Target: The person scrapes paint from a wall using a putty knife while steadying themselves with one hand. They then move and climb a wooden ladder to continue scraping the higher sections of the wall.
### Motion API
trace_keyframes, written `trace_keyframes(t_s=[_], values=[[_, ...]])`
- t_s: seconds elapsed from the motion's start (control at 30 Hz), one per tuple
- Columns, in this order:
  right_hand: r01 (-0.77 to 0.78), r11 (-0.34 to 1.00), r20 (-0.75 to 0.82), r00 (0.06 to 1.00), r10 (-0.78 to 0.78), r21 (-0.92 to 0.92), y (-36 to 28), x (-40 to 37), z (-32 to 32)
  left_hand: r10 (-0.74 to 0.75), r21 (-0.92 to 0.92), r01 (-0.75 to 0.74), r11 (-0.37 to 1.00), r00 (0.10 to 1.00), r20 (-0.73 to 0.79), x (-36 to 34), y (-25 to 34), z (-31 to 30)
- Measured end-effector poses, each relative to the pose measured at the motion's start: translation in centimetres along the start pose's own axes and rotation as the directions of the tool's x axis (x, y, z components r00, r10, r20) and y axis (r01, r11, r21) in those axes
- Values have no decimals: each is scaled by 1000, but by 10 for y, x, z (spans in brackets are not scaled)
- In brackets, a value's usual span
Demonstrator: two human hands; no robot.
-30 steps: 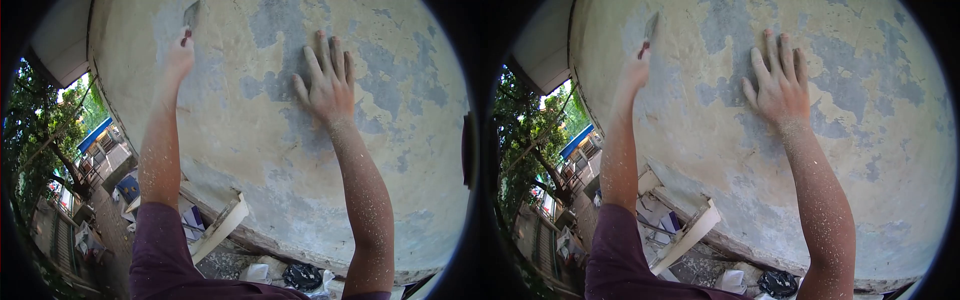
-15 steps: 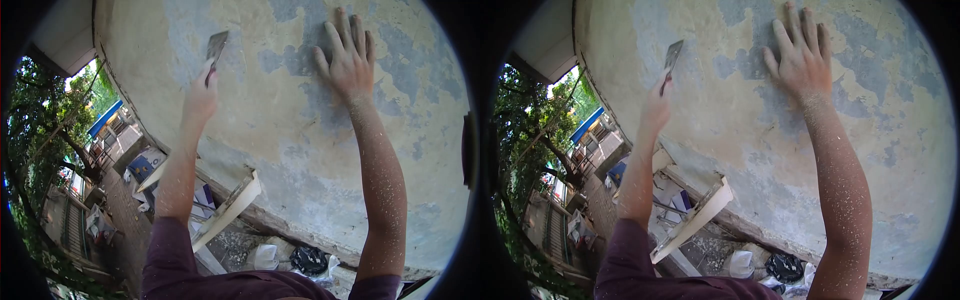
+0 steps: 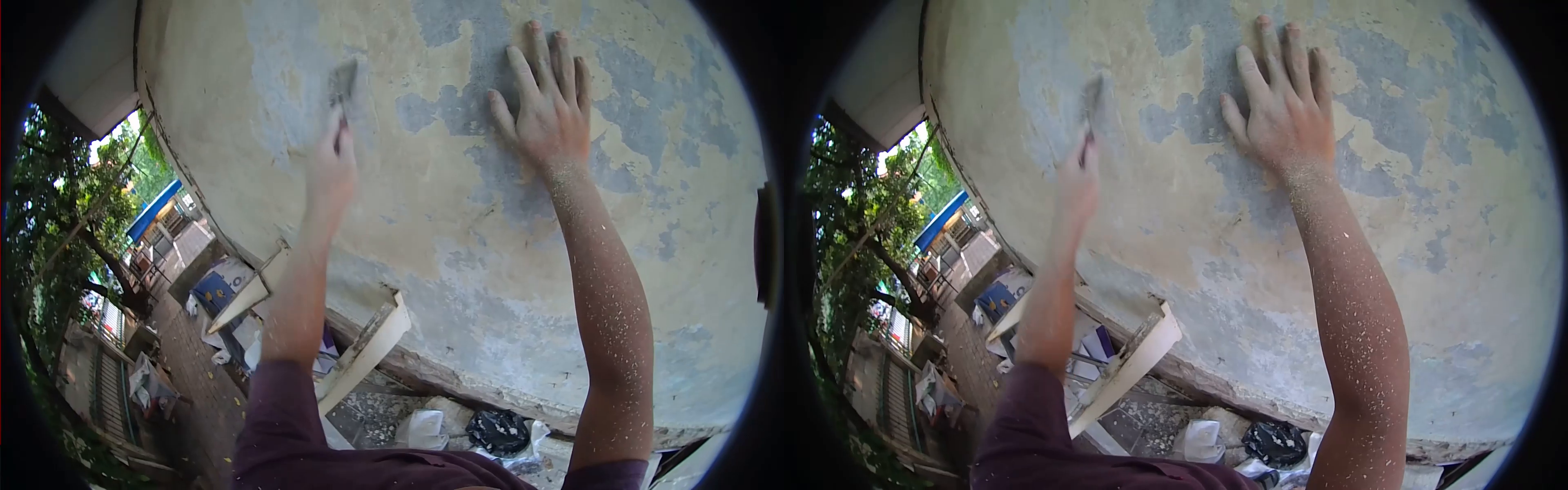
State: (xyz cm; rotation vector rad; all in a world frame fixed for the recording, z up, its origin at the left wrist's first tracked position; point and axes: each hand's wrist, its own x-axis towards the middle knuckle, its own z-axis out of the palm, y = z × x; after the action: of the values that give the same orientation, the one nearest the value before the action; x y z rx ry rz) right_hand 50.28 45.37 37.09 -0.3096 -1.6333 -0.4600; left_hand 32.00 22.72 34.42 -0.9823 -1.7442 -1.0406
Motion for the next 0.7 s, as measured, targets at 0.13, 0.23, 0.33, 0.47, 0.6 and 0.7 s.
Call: trace_keyframes(t_s=[0.13, 0.23, 0.33, 0.47, 0.6, 0.7], values=[[-15, 1000, -26, 1000, 15, -7, 0, 3, 2, -88, 57, 93, 994, 992, -87, 95, 18, -11], [-51, 997, 84, 995, 56, -57, -2, 2, -3, -131, -43, 130, 991, 991, -6, 40, 12, 2], [24, 999, -11, 1000, -23, 35, 0, 5, -10, -256, -95, 273, 957, 953, 162, -71, -9, 10], [19, 1000, -17, 1000, -19, 13, -1, 6, -4, -287, 28, 287, 957, 934, 213, -78, 0, -7], [54, 998, -107, 993, -55, -15, 1, 3, 2, -148, 23, 147, 989, 987, 67, 20, -23, -2], [83, 995, -119, 989, -89, -59, 9, -7, 7, -169, 23, 168, 986, 981, 91, -1, -12, 3]])
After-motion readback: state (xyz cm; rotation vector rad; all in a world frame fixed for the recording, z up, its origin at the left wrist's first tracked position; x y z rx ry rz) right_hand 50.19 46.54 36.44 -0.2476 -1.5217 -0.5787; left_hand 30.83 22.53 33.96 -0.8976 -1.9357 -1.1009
